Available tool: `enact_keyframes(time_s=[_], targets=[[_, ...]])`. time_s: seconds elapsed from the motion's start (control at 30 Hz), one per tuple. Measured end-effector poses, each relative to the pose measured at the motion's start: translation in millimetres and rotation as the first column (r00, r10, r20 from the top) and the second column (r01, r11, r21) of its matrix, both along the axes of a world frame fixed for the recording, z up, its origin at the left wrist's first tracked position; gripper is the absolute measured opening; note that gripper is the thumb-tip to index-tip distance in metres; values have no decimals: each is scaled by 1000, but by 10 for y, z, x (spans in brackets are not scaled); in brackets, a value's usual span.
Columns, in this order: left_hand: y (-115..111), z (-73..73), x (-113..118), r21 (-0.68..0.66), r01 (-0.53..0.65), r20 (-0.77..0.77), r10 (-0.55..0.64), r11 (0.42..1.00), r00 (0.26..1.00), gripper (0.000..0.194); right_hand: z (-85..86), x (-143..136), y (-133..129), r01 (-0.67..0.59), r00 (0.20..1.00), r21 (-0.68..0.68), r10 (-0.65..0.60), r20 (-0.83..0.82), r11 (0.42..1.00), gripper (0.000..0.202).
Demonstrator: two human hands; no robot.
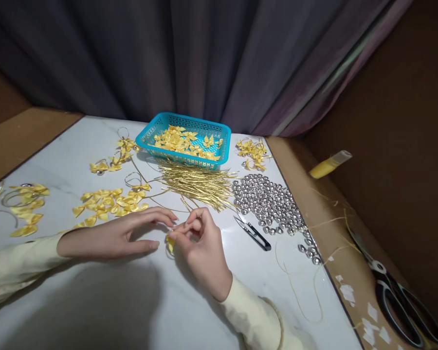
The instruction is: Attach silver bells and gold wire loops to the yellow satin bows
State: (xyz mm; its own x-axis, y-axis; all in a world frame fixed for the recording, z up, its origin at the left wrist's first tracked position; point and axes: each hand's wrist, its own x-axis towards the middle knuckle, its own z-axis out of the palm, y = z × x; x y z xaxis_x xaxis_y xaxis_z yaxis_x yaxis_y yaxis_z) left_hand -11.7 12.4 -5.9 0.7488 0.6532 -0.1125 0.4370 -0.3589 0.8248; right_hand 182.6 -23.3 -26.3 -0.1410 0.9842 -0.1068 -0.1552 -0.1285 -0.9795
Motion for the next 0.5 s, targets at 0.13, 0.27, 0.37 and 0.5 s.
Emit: enact_keyframes(time_s=[0.13, 0.27, 0.37, 0.5], targets=[[142, -43, 16, -106, 164, 114, -152, 981, 982, 50, 37, 9, 0, -11, 1000, 33, 11, 12, 999, 32], [208, -115, 21, -63, 261, 153, -249, 963, 956, 44, 80, 33, 19, -11, 999, 33, 12, -41, 999, 34], [219, -138, 7, -58, 325, 143, -314, 944, 938, 34, 128, 58, 33, -26, 994, 4, 27, -102, 1000, 37], [219, -150, 1, -124, 343, 236, -308, 931, 922, 30, 190, 66, 30, -52, 987, -22, 48, -156, 998, 40]])
